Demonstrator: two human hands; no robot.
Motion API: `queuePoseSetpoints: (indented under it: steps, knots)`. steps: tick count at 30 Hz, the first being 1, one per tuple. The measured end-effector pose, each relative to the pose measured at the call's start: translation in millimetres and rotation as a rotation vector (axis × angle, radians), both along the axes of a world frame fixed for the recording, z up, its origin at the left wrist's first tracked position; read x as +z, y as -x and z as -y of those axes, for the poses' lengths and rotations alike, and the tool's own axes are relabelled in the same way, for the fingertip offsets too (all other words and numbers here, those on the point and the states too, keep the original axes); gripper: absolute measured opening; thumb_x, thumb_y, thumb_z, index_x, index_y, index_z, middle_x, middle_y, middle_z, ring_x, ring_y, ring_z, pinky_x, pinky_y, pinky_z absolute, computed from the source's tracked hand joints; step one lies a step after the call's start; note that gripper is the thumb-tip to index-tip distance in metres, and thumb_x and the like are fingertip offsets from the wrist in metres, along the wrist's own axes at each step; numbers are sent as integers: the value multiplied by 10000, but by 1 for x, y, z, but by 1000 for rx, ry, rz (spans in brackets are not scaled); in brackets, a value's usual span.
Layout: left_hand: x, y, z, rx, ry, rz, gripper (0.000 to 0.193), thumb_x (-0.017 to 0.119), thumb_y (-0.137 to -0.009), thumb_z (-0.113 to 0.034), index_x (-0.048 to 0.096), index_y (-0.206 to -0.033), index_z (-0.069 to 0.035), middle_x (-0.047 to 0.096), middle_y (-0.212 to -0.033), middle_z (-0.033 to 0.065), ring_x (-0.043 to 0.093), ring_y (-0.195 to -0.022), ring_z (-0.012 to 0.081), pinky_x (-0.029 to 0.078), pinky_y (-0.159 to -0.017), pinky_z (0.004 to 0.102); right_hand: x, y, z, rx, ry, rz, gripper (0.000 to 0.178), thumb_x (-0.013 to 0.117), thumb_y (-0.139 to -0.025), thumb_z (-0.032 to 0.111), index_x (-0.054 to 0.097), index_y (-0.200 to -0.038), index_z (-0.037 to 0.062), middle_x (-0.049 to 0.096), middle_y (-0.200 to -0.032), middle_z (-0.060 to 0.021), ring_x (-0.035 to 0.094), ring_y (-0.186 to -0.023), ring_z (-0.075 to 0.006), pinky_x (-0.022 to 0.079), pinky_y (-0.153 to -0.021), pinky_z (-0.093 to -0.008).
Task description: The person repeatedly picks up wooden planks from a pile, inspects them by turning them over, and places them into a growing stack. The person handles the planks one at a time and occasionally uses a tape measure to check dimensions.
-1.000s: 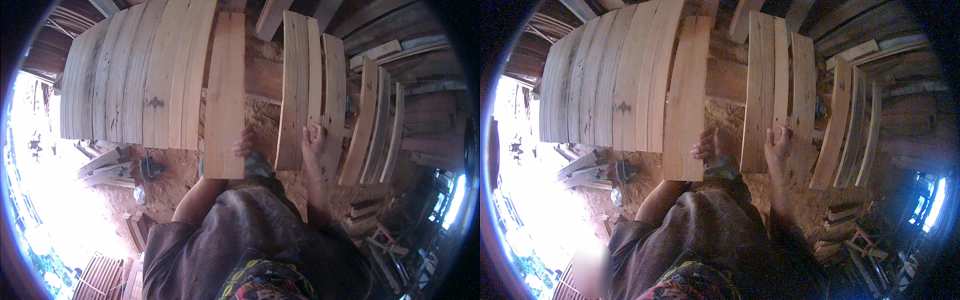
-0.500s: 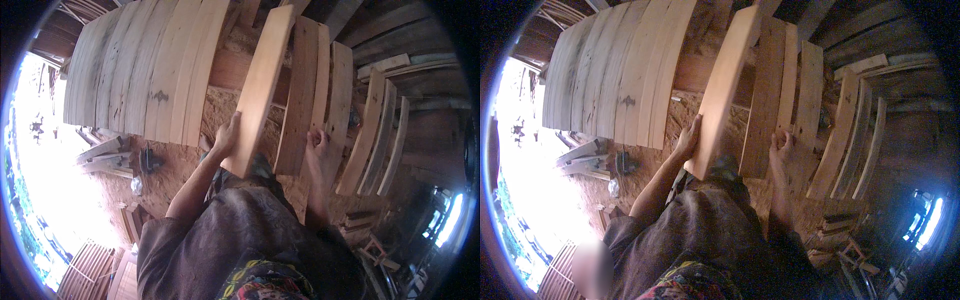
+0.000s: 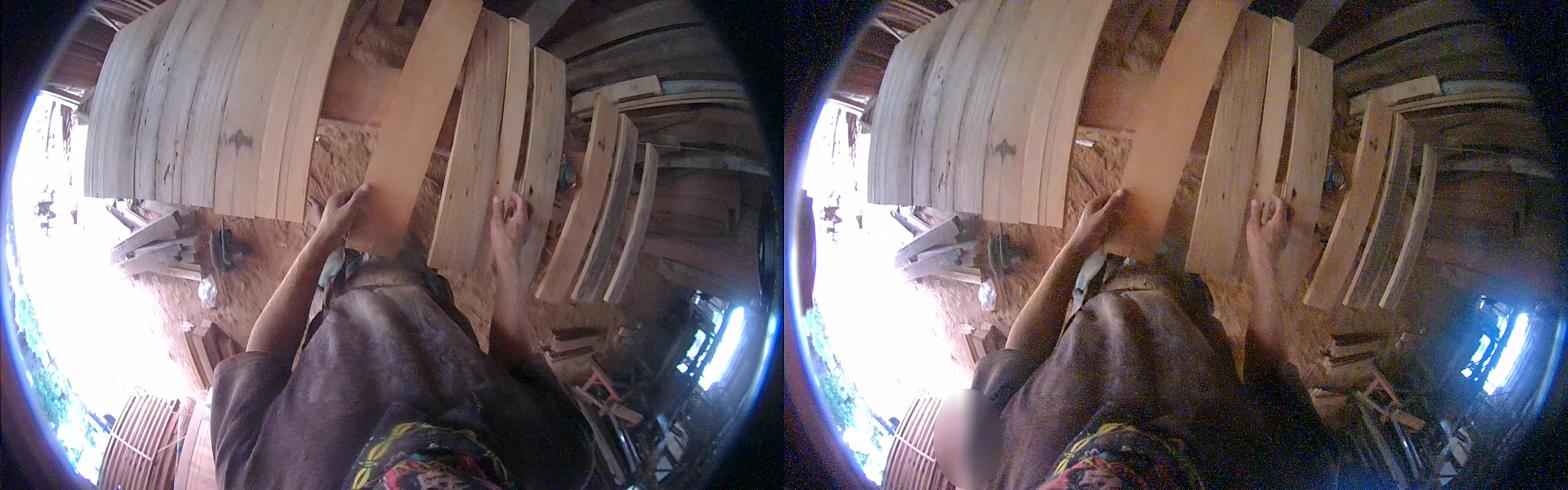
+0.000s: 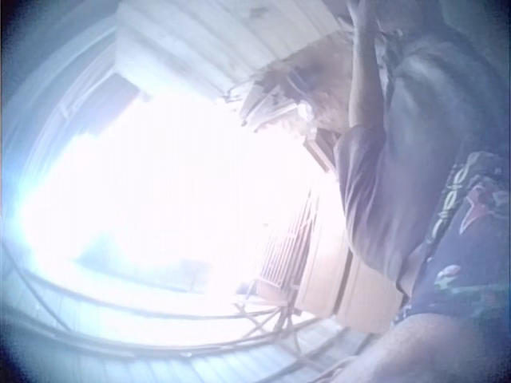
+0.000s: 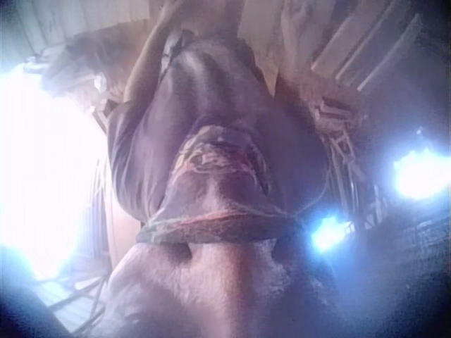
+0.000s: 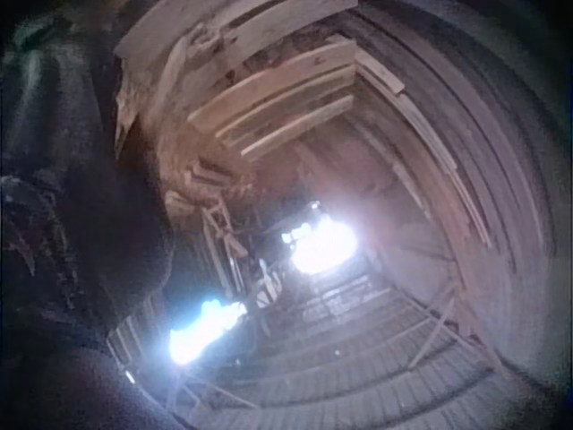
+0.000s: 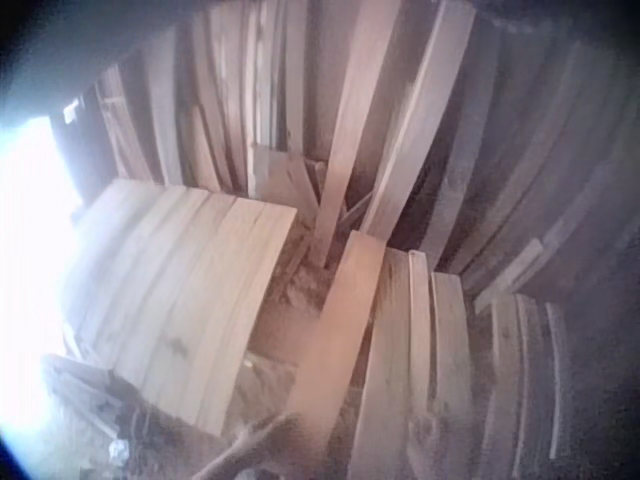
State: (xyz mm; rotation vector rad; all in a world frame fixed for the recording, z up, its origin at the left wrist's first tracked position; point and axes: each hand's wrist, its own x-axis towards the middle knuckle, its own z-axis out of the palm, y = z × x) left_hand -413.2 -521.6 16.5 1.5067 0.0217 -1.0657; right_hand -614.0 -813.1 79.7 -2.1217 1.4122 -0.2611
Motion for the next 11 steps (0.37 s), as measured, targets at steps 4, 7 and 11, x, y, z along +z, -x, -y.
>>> queuePoseSetpoints:
  steps: [4, 7, 11]
  knots:
    - [4, 8, -25, -62, -35, -126, 568, 606, -1010, -463, 647, -1238, 56, 696, -1153, 90, 621, -1063, 154, 489, -939, 306, -2, -2, 1, 78, 79, -39, 544, 693, -940, 361, 535, -1329, 15, 594, -1293, -221, 577, -1213, -362, 475, -995, -456]
    - [2, 17, -36, -70, 10, -199, 573, 612, -1006, -461, 640, -1265, 49, 691, -1186, 90, 609, -1100, 159, 466, -985, 314, -5, -2, -2, 96, 95, -67, 607, 707, -931, 368, 488, -1383, 25, 567, -1336, -223, 563, -1239, -376, 463, -1024, -463]
    - [-34, 34, -59, -186, -22, -195, 715, 697, -898, -586, 635, -1297, 3, 689, -1149, 121, 616, -1073, 180, 474, -974, 323, 9, -31, -14, 19, -87, 176, 657, 723, -927, 358, 434, -1428, 47, 486, -1442, -208, 531, -1278, -412, 387, -1117, -514]
